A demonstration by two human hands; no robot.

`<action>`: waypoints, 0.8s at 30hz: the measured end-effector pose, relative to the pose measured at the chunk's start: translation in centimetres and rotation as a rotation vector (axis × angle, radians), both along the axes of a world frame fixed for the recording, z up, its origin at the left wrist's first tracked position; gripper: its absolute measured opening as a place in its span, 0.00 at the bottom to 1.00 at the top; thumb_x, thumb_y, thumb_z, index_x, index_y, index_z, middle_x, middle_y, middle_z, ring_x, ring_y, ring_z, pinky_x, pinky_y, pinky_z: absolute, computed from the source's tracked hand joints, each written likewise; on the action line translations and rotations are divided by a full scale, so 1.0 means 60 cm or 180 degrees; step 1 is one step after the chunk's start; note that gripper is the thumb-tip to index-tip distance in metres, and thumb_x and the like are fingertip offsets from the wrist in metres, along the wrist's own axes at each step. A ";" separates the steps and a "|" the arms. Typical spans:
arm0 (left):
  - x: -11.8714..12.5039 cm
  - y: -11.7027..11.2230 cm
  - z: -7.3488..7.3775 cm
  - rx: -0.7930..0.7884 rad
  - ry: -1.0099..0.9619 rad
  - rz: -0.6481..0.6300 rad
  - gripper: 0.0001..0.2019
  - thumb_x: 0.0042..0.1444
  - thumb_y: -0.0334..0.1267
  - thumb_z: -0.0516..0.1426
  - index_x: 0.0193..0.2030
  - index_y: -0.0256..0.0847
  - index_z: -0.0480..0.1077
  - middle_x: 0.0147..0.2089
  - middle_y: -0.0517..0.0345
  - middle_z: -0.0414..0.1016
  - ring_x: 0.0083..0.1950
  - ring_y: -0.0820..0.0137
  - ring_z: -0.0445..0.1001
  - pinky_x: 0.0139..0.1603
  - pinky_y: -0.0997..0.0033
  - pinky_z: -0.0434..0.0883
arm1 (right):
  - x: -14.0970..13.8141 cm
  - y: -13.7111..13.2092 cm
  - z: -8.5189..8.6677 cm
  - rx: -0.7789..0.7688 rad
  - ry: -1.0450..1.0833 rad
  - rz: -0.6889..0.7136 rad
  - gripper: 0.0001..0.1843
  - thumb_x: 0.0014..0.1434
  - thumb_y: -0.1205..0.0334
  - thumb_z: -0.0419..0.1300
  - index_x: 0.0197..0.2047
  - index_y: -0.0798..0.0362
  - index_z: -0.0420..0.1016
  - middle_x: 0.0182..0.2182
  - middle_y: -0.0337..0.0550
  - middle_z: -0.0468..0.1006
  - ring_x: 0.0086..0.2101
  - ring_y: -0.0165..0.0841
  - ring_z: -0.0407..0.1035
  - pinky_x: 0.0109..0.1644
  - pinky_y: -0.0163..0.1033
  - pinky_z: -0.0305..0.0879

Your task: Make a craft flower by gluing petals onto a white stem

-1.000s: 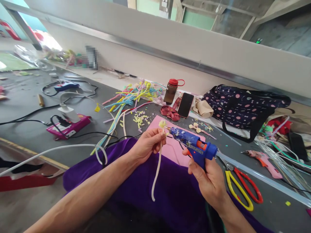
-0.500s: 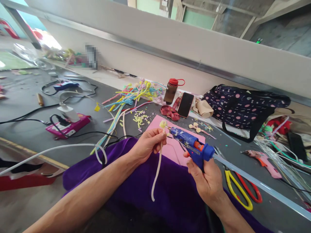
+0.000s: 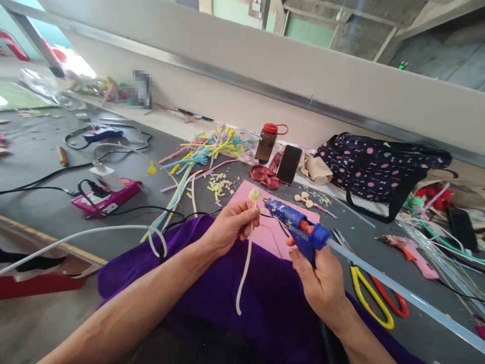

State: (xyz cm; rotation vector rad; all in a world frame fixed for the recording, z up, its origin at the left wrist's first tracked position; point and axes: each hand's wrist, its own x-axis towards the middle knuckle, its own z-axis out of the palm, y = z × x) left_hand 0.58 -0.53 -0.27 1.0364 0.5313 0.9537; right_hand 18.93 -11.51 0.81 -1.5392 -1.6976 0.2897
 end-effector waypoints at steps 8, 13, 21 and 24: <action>0.000 0.000 -0.002 0.0014 -0.0029 -0.0015 0.13 0.52 0.44 0.57 0.26 0.36 0.64 0.22 0.64 0.67 0.15 0.84 0.58 0.14 0.82 0.54 | -0.001 0.000 -0.001 0.0063 -0.0053 -0.0043 0.09 0.60 0.57 0.53 0.42 0.51 0.68 0.29 0.42 0.75 0.27 0.34 0.69 0.33 0.39 0.65; 0.001 0.000 -0.002 -0.0015 0.0095 -0.0001 0.14 0.51 0.45 0.58 0.26 0.36 0.64 0.22 0.64 0.67 0.15 0.84 0.58 0.14 0.82 0.54 | 0.001 0.002 -0.005 0.0151 -0.0226 0.0027 0.09 0.59 0.57 0.54 0.40 0.51 0.70 0.30 0.44 0.76 0.30 0.37 0.71 0.36 0.41 0.66; 0.002 -0.001 -0.004 0.0042 0.0216 -0.0011 0.14 0.52 0.45 0.57 0.27 0.36 0.64 0.23 0.64 0.68 0.15 0.85 0.59 0.14 0.83 0.55 | 0.001 0.002 -0.006 0.0328 -0.0504 -0.0026 0.09 0.59 0.56 0.54 0.38 0.52 0.71 0.27 0.41 0.76 0.27 0.37 0.71 0.33 0.39 0.65; 0.002 -0.001 -0.004 0.0043 0.0256 -0.0009 0.14 0.51 0.46 0.58 0.27 0.36 0.64 0.23 0.64 0.68 0.15 0.85 0.59 0.14 0.83 0.55 | 0.000 0.003 -0.005 0.0366 -0.0558 -0.0073 0.10 0.59 0.56 0.54 0.38 0.52 0.71 0.25 0.40 0.75 0.26 0.36 0.70 0.31 0.39 0.64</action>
